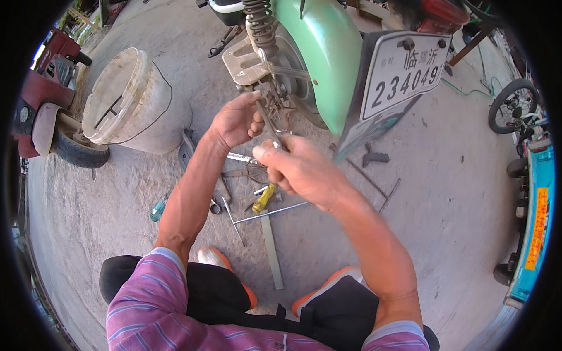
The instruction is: The person uses a wrench to loosen and tighten bolts on the rear wheel and brake assembly of a green scooter. They adjust the brake cable and inspect the wheel area while seated on the ground.
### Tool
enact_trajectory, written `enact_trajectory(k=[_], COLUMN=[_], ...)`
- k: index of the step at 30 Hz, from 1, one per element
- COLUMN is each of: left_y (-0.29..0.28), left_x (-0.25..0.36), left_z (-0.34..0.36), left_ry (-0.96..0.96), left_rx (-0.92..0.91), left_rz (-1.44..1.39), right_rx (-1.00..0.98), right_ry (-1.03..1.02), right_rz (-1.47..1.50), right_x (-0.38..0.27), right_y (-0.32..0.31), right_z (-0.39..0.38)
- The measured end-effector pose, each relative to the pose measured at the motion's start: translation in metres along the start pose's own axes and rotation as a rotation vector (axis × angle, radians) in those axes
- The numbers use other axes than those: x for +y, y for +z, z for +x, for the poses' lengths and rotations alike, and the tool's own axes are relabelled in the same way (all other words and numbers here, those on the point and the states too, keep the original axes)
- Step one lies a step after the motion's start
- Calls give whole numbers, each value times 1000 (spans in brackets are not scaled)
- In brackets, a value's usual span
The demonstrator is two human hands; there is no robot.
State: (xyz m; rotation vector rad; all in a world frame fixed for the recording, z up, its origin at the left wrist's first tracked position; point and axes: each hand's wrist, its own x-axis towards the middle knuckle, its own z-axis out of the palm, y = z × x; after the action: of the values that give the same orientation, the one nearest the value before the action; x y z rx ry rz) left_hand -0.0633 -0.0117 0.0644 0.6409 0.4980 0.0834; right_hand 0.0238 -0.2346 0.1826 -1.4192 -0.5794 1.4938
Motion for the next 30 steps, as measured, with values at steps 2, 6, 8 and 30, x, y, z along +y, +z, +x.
enact_trajectory(k=[2, 6, 8, 30], left_y=[-9, -15, -12, 1], left_x=[1, -9, -18, 0], left_z=[-3, -4, 1, 14], left_ry=[45, 52, 62, 27], left_rx=[89, 153, 168, 7], left_rz=[133, 485, 657, 105], right_rx=[14, 19, 88, -41], right_ry=[-19, 126, 142, -10], right_rz=[-33, -84, -157, 171], right_x=[19, 63, 96, 11], right_y=[1, -17, -23, -17], right_z=[4, 33, 53, 29])
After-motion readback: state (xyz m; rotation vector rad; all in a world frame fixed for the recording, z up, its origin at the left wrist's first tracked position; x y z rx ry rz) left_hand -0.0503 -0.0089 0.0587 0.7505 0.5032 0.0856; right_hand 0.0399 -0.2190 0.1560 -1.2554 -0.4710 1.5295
